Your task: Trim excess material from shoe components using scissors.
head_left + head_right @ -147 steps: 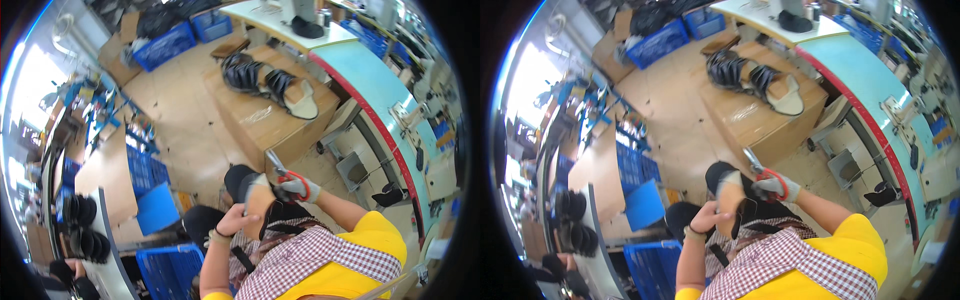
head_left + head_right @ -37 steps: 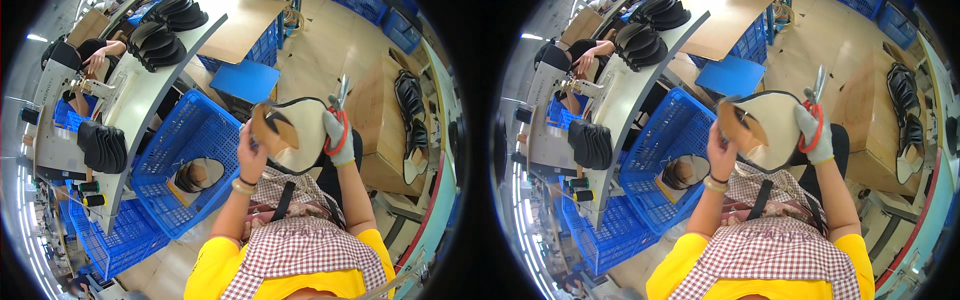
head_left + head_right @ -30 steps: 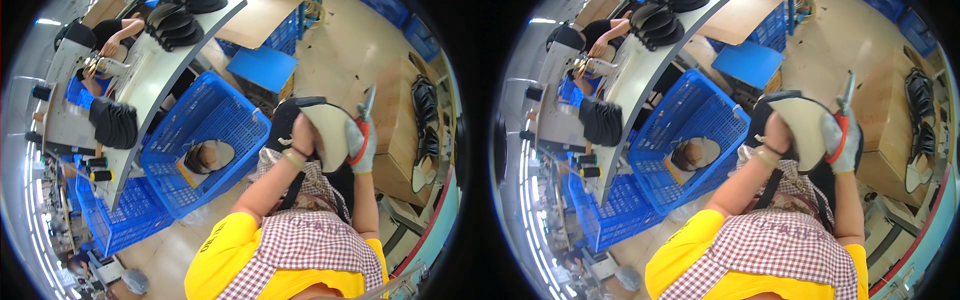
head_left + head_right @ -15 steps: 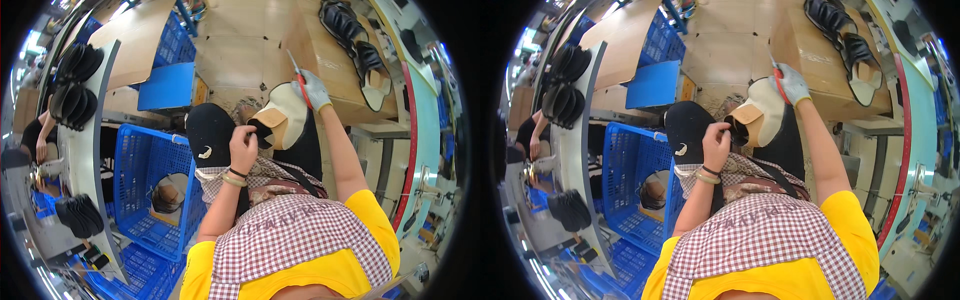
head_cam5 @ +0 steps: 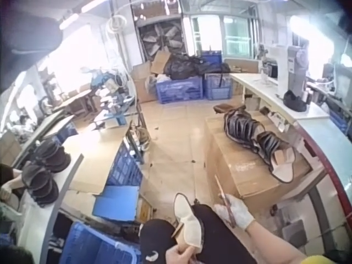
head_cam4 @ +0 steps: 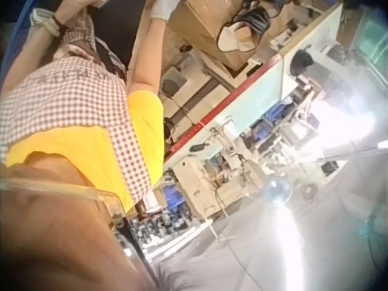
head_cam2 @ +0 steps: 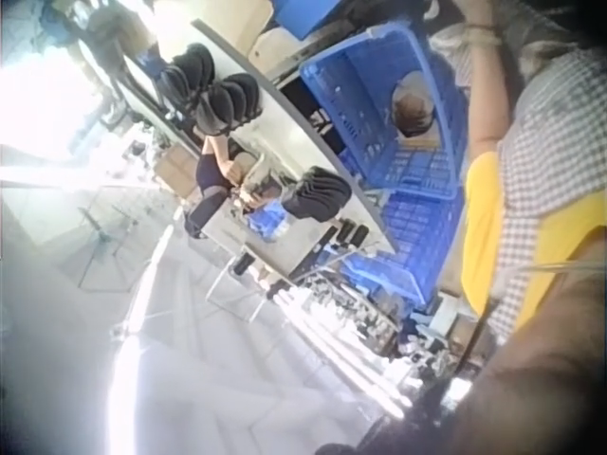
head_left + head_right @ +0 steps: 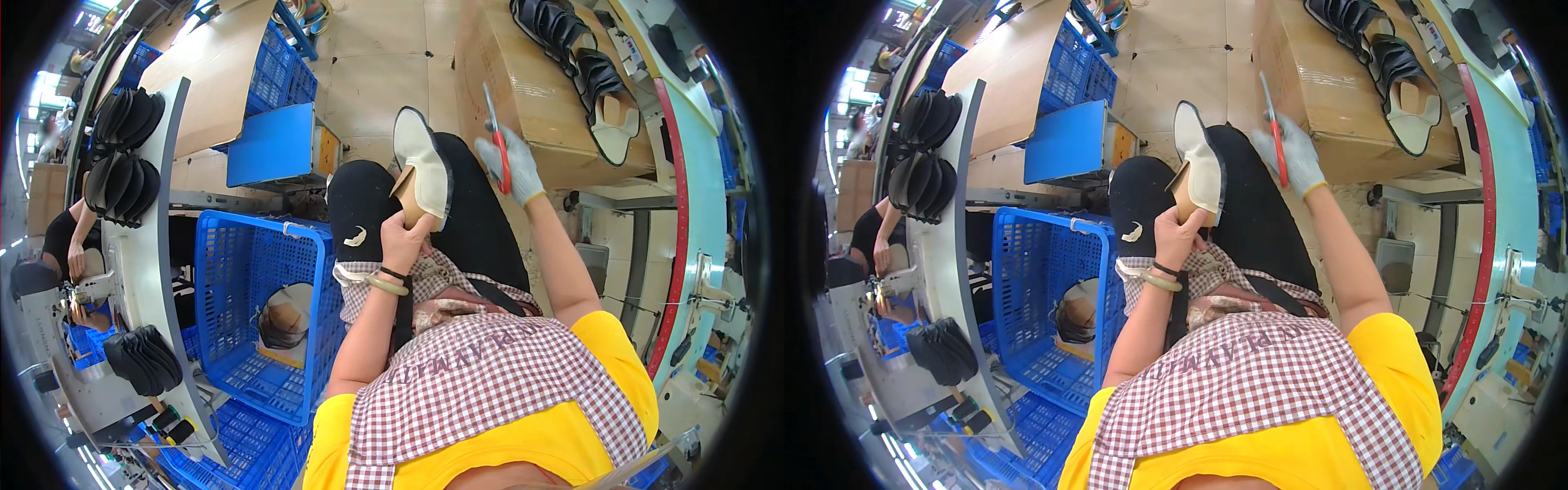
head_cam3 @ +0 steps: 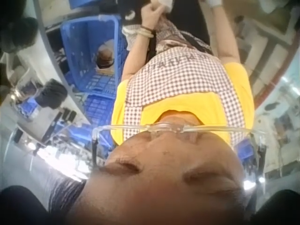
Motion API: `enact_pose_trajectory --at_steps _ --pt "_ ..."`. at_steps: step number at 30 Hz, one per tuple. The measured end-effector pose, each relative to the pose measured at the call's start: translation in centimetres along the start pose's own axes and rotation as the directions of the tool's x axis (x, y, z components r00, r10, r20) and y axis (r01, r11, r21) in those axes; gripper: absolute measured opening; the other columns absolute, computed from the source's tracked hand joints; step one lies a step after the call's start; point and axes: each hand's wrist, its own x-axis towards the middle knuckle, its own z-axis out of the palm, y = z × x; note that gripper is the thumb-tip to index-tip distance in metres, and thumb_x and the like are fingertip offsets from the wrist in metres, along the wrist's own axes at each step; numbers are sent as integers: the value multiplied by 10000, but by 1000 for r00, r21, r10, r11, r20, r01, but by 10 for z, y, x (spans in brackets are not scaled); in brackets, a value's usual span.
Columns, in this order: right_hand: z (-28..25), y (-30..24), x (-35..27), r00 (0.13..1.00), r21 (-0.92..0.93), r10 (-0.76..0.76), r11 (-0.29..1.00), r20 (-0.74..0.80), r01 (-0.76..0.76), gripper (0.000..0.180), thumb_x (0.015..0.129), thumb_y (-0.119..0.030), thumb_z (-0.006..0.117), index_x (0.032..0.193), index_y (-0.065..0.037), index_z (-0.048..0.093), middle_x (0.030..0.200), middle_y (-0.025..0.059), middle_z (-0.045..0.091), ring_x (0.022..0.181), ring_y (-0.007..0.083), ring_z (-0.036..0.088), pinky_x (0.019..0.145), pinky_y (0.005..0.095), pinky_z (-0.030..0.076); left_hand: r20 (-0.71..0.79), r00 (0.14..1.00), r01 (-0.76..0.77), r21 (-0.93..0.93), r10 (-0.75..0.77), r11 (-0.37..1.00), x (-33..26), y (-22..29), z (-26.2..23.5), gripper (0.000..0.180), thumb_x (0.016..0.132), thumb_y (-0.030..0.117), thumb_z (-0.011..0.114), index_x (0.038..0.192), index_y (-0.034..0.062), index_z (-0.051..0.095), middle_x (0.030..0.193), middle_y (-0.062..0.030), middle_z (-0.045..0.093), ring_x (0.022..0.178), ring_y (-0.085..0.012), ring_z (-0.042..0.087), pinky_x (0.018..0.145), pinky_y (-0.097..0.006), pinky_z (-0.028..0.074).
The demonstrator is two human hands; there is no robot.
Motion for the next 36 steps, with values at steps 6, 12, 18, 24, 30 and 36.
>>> enact_pose_trajectory --at_steps 6,12,18,24,30,36 --pt "-43 -25 -95 862 241 45 952 505 -191 713 811 -290 661 1420 -69 364 721 5 573 493 76 505 457 221 422 -321 778 -207 680 539 704 -14 14 13 335 718 155 771 961 8 594 783 -66 547 746 -232 593 621 -324 472" --pt "-68 7 -118 486 335 -45 780 873 -529 819 844 -530 604 1461 -89 296 813 48 642 525 40 538 468 174 437 301 635 -544 828 711 135 -4 23 10 203 743 29 652 944 44 623 908 -103 529 875 -300 555 694 -385 481" --pt "-58 25 -113 356 338 -126 698 926 -632 765 894 -466 583 1480 -104 250 820 69 658 560 61 575 467 182 454 124 578 -664 646 806 377 -8 14 5 101 721 -48 649 798 16 637 826 -97 559 758 -283 546 682 -360 453" --pt "-48 11 -97 293 285 -119 725 949 -627 678 912 -462 550 1454 -123 323 761 28 605 493 56 487 429 178 401 84 612 -659 605 787 448 -11 12 4 139 692 -56 693 803 13 645 824 -86 564 760 -253 546 666 -335 451" --pt "-44 4 -95 339 290 -97 759 936 -583 804 855 -543 602 1464 -118 295 733 4 578 465 35 433 408 167 343 16 629 -623 609 778 491 -10 13 4 90 733 -24 711 800 6 659 829 -81 577 734 -207 576 641 -288 459" --pt "-30 -8 -119 390 408 -151 529 908 -744 638 926 -433 561 1436 -130 325 719 -9 557 496 23 451 422 133 358 -58 644 -595 590 763 546 -10 9 10 92 756 -8 718 826 -1 660 831 -65 578 713 -146 566 610 -255 447"
